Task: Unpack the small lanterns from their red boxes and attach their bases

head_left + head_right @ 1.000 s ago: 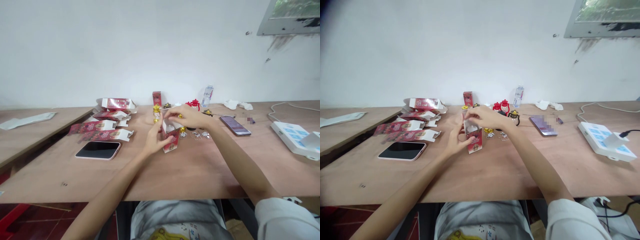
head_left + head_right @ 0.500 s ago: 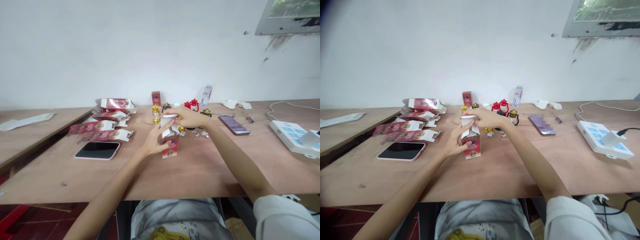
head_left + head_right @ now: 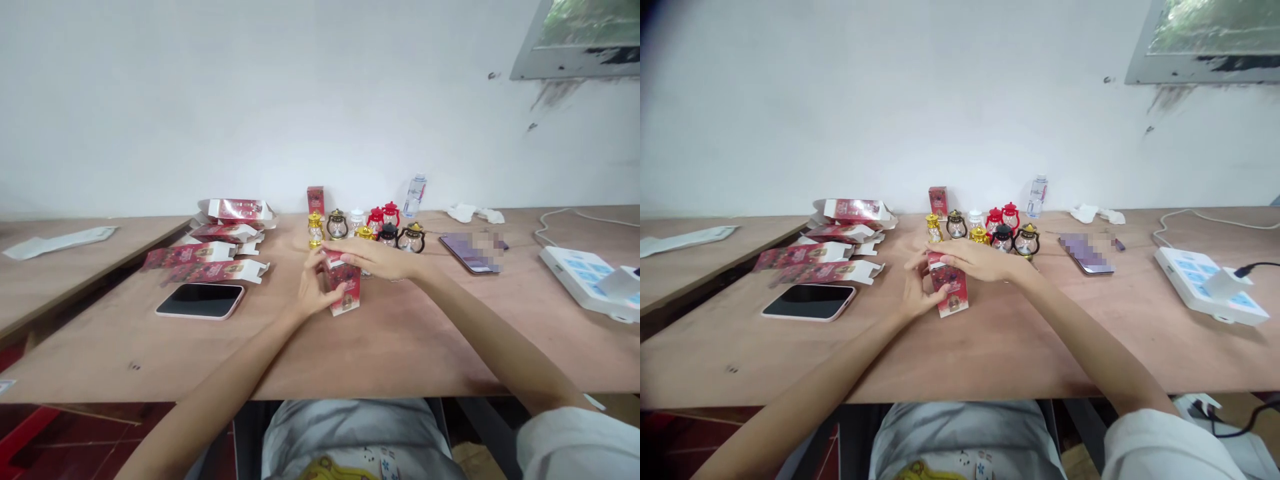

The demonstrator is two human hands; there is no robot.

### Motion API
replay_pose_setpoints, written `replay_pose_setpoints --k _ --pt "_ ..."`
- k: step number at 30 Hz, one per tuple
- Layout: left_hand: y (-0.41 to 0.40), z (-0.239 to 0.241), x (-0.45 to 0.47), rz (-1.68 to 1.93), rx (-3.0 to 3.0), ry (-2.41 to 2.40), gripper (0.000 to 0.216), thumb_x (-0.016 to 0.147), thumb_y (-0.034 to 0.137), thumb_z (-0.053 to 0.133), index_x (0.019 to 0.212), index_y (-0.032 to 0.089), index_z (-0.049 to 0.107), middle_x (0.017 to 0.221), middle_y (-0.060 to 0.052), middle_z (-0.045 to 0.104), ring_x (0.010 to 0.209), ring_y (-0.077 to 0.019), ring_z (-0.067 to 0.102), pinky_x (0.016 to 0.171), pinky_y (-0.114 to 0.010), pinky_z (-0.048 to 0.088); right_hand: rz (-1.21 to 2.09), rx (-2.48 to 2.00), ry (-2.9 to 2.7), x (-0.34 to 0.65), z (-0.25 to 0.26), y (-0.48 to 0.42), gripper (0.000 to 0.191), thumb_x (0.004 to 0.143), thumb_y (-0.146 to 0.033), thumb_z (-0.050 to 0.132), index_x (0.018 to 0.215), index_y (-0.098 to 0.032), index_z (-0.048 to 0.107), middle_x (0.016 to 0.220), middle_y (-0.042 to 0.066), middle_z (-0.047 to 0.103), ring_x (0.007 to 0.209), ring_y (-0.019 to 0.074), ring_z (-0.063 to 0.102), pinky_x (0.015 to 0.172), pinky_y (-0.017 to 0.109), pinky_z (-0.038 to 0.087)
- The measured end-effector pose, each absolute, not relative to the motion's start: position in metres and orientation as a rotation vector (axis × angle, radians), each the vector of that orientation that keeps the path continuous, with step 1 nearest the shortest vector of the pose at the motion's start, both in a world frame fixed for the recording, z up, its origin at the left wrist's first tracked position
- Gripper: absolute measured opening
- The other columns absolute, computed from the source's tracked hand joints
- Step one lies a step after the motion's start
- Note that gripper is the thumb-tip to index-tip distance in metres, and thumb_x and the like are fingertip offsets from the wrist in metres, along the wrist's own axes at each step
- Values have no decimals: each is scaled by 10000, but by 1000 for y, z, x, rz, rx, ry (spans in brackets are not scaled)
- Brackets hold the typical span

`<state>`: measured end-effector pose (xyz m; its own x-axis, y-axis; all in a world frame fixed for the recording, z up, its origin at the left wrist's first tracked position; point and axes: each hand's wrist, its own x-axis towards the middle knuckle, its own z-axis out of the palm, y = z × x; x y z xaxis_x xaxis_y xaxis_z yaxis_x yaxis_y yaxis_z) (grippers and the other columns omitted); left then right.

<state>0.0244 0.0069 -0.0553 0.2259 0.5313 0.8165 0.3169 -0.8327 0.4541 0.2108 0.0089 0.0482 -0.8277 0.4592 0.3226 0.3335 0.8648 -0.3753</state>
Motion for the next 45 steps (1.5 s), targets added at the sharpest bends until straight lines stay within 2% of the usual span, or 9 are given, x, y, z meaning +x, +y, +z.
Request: replay_pose_setpoints --k 4,11,18,22,27,32,35,40,45 --pt "4 -54 29 1544 2103 741 791 689 351 694 1279 212 187 1327 -163 383 1200 -270 476 940 -429 475 259 -641 -2615 217 39 0 496 969 -418 231 1394 -188 344 1437 53 367 1324 187 340 1114 415 260" --pt "10 -52 22 1297 2020 858 747 665 354 708 1268 172 306 1199 -132 540 1104 -281 550 891 -426 502 -10 -851 -2527 204 35 -4 469 974 -371 211 1395 -210 341 1402 45 425 1243 226 439 1024 446 381" --pt "8 -49 23 1282 2015 854 774 644 337 719 1277 175 304 1192 -122 553 1069 -267 572 888 -413 502 -288 -917 -2595 202 36 -12 473 962 -355 276 1386 -165 361 1383 79 447 1199 253 470 986 457 414" --pt "8 -49 24 1272 1992 839 773 639 344 728 1271 185 312 1194 -119 549 1044 -262 586 879 -417 507 -46 -815 -2688 211 47 -7 471 954 -292 290 1398 -142 337 1416 83 398 1272 237 410 1055 455 355" --pt "7 -48 24 1269 1957 838 743 651 362 725 1251 182 326 1195 -120 548 1044 -260 587 894 -430 499 491 -568 -2693 221 64 10 385 953 -310 357 1321 -257 457 1382 -6 446 1296 163 393 1105 394 312" --pt "5 -47 24 1275 1932 851 728 672 367 713 1259 183 325 1227 -125 533 1078 -259 569 910 -429 490 676 -628 -2552 224 60 14 344 915 -354 464 1244 -280 535 1334 -20 492 1281 176 415 1106 409 313" --pt "6 -48 24 1290 1937 842 702 683 362 705 1251 177 336 1210 -124 543 1076 -256 569 903 -421 493 613 -688 -2464 224 51 12 339 912 -323 474 1241 -272 537 1310 -15 514 1245 173 461 1087 395 352" --pt "7 -48 24 1288 1953 856 704 675 361 709 1247 178 342 1180 -117 561 1040 -253 587 879 -419 505 230 -588 -2493 225 37 12 353 935 -283 413 1276 -275 504 1295 -23 535 1226 164 484 1079 397 375" --pt "5 -46 24 1273 1964 839 718 675 358 709 1256 179 327 1201 -126 553 1061 -253 579 878 -410 508 29 -599 -2605 231 33 2 423 948 -344 367 1360 -255 398 1378 0 447 1323 175 353 1107 421 325"
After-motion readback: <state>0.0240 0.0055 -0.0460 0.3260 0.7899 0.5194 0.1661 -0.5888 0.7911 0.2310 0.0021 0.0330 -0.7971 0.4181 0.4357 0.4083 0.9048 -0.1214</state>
